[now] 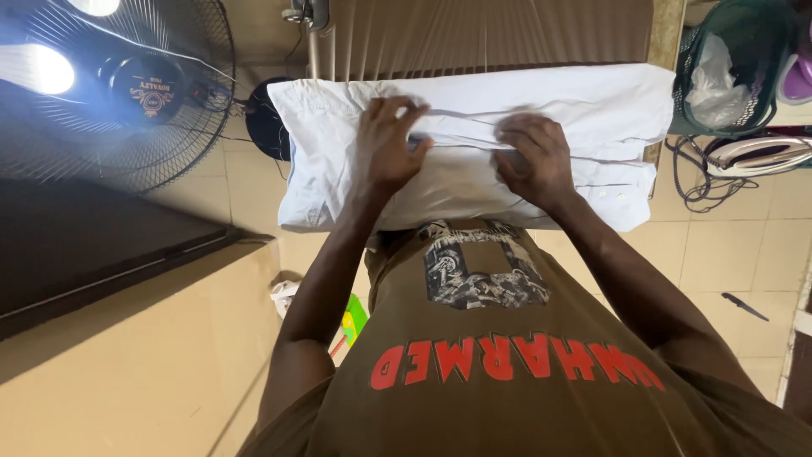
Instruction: The person buttons and folds a white shirt on top of a suitcase and then places it inside the suitcase.
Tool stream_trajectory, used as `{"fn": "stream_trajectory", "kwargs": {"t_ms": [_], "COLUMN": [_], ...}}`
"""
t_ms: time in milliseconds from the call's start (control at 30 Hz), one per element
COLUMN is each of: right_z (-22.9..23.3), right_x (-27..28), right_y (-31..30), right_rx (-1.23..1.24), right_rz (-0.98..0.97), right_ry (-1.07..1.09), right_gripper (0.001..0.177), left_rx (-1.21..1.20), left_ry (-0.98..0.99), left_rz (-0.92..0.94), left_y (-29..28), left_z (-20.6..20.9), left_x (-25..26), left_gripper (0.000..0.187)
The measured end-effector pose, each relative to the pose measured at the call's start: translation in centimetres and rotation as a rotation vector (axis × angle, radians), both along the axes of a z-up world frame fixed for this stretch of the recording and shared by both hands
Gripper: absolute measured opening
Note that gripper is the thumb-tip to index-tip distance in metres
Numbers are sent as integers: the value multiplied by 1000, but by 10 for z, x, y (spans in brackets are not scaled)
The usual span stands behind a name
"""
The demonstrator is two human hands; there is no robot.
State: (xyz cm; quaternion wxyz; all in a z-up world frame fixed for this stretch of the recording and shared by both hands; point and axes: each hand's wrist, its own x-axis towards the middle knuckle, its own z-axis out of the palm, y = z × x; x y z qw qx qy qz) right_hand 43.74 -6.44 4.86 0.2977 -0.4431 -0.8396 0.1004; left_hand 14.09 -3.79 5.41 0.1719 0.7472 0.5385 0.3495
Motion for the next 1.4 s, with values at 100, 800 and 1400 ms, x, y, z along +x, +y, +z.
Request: {"fn": "stream_trajectory", "kwargs": {"t_ms": [100, 800, 1400], "right_z": [-1, -21, -1], "right_x": [9, 154, -10], "right_y": [-2, -33, 30], "right_rx": [7, 3, -247], "right_rz": [-7, -424, -199], "right_ry": [-5, -23, 88], "right_gripper": [37, 23, 53], "left_rx": [-86, -191, -50], "left_ry": [121, 67, 238], "left_rz": [-74, -69, -222], "left_y": [1, -11, 18], "left_z": [-16, 3, -29], "left_x": [1, -19, 31], "left_gripper": [37, 36, 35]}}
